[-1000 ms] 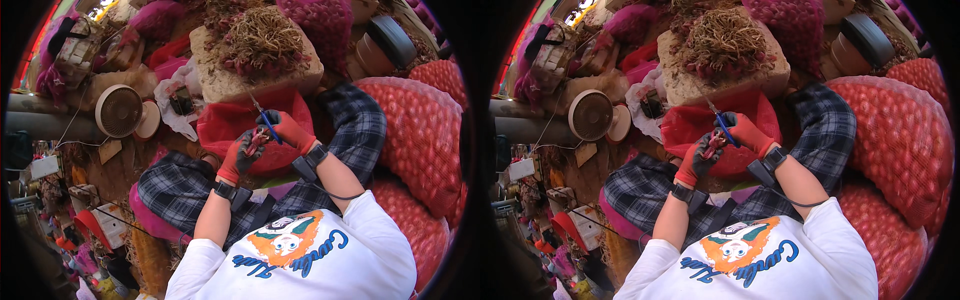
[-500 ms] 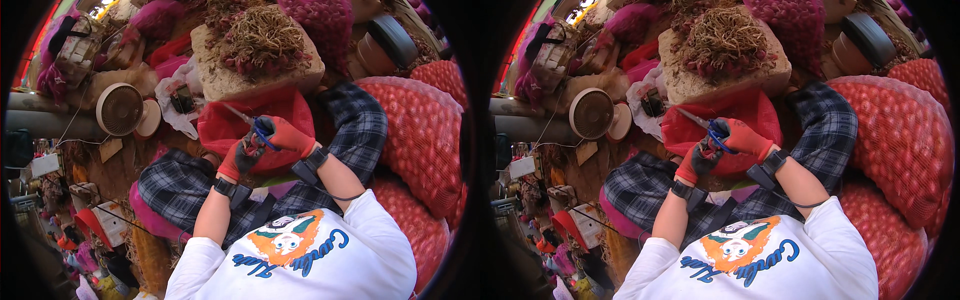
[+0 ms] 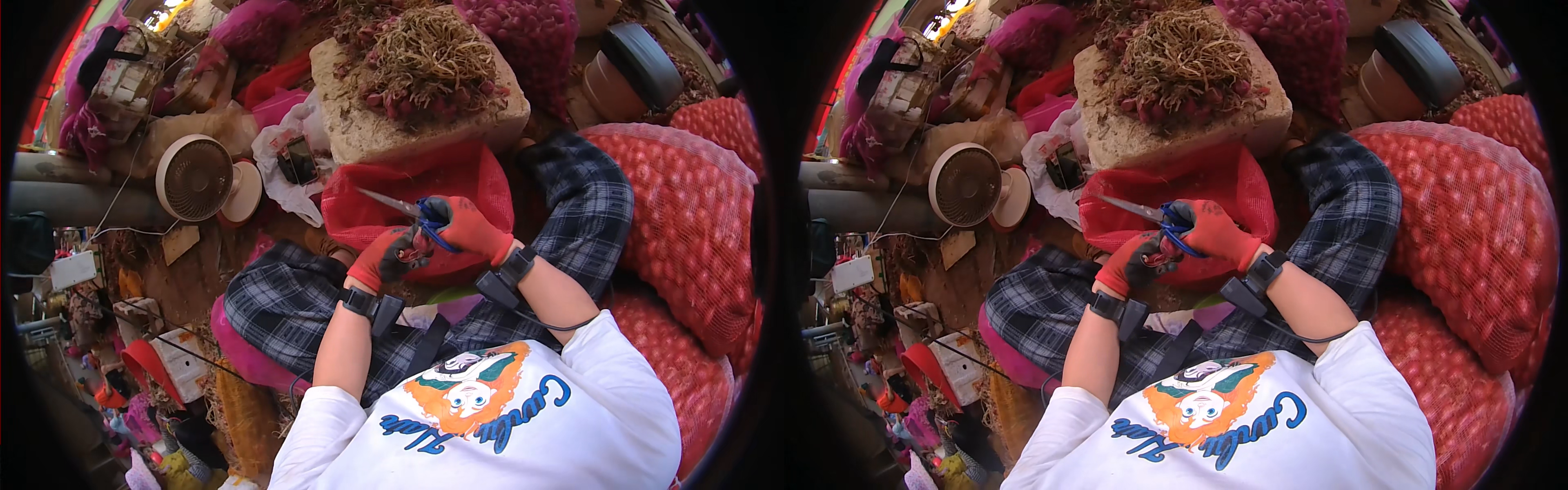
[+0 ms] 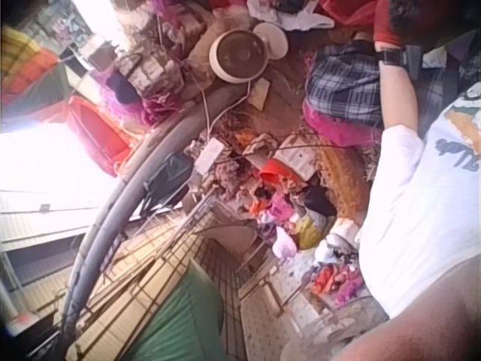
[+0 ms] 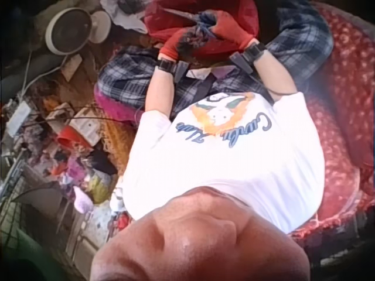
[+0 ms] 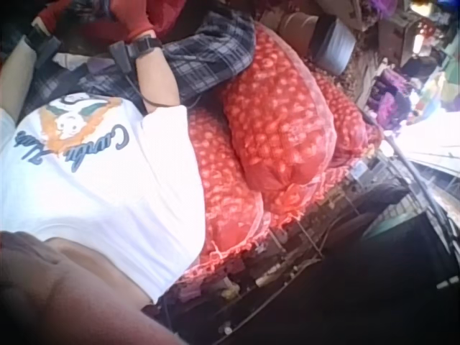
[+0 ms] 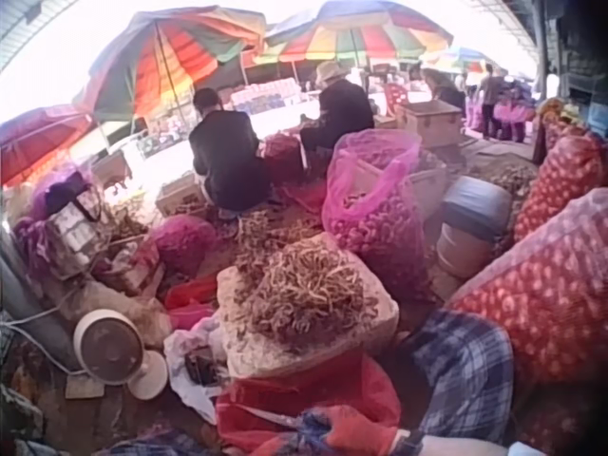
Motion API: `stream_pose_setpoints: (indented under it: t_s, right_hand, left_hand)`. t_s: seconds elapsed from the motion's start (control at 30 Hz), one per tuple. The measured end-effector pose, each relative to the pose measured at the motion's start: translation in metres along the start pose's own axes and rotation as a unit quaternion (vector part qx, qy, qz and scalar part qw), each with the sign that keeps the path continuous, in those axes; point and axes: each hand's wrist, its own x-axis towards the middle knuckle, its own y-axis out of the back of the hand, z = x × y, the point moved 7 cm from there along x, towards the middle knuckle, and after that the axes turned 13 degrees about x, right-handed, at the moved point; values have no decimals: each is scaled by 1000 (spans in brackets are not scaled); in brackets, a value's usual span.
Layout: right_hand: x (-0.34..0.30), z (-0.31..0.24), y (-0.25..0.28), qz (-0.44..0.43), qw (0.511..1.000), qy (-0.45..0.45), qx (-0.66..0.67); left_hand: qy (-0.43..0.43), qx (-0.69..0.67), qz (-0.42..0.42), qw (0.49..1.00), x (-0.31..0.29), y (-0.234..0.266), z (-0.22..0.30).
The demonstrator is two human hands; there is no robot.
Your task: The recorder uses scissors to trim the roots and stems from shallots before placing them in a mesh bag.
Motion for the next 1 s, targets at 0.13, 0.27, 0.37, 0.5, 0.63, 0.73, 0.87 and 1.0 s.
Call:
stream_pose_setpoints:
  t_s: [0.13, 0.27, 0.37, 0.5, 0.63, 0.73, 0.87, 1.0]
  right_hand:
    - [1, -11, -11, -88, 994, 14, 66]
    - [1, -8, -13, -102, 993, 41, 45]
    - [10, 3, 9, 20, 998, 47, -30]
    - [16, 9, 22, -48, 993, -46, 99]
    - [3, 10, 9, -82, 996, 29, -16]
    - [5, -10, 2, -96, 980, 91, -148]
    - [4, -20, -2, -121, 972, 150, -135]
    - [4, -15, 0, -130, 986, 79, -75]
  left_hand:
    - [78, -152, -58, 984, -5, -12, -16]
    - [193, -276, -109, 935, -4, -25, -17]
    - [319, -563, -89, 757, -8, -41, -4]
    - [29, -233, 24, 972, 0, -16, 1]
    - [55, -122, 63, 989, 2, -2, -3]
    - [33, -105, 53, 993, -1, -2, 1]
    - [256, -562, -13, 786, -19, -22, -42]
    - [117, -227, 15, 967, -8, -6, -25]
